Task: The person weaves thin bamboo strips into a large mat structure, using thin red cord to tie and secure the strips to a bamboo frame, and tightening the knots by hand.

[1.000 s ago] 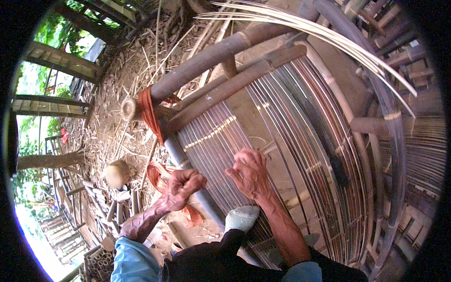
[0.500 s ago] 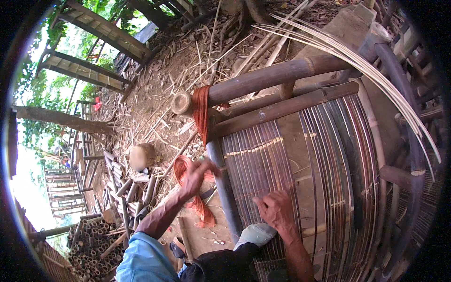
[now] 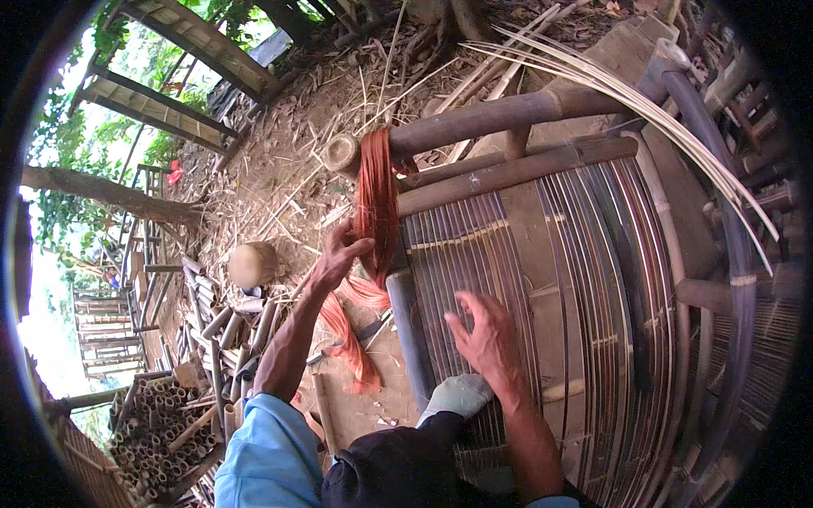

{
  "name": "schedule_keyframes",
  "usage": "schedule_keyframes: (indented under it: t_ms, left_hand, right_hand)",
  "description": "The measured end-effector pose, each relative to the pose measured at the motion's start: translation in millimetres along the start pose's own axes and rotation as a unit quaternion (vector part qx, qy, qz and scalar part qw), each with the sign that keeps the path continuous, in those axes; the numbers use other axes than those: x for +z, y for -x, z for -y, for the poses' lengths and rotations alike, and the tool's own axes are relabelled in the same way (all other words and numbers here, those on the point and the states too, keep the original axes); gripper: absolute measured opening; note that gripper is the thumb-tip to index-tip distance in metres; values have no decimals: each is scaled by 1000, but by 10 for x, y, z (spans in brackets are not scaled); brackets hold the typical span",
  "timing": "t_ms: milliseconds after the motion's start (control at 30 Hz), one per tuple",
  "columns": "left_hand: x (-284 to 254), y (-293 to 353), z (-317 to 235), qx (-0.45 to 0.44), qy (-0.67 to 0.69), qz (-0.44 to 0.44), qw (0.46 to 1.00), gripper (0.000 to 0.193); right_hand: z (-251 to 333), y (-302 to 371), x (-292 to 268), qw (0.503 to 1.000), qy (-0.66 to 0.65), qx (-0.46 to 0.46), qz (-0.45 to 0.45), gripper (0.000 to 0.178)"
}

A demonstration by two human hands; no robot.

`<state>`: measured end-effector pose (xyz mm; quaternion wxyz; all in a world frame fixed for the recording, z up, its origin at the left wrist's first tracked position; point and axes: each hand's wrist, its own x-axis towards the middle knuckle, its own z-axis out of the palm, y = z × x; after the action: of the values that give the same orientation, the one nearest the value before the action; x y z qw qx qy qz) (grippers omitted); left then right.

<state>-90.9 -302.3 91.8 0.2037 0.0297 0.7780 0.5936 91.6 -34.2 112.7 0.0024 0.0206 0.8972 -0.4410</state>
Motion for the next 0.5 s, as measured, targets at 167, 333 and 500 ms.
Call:
schedule_keyframes:
  t_ms: [167,333,500]
  left_hand:
    - [98,428,-404,-107,155,49,981,20]
    - [117,585,-534,-92,161,74,980,29]
    - [105,635,-505,-89,151,34,984,29]
  right_hand:
    - [129,-282,255,940,-307,137,59,64]
    - [203,-563,664,938,-310,140,69,82]
    - [205,-679,840,904,-395,143,82,76]
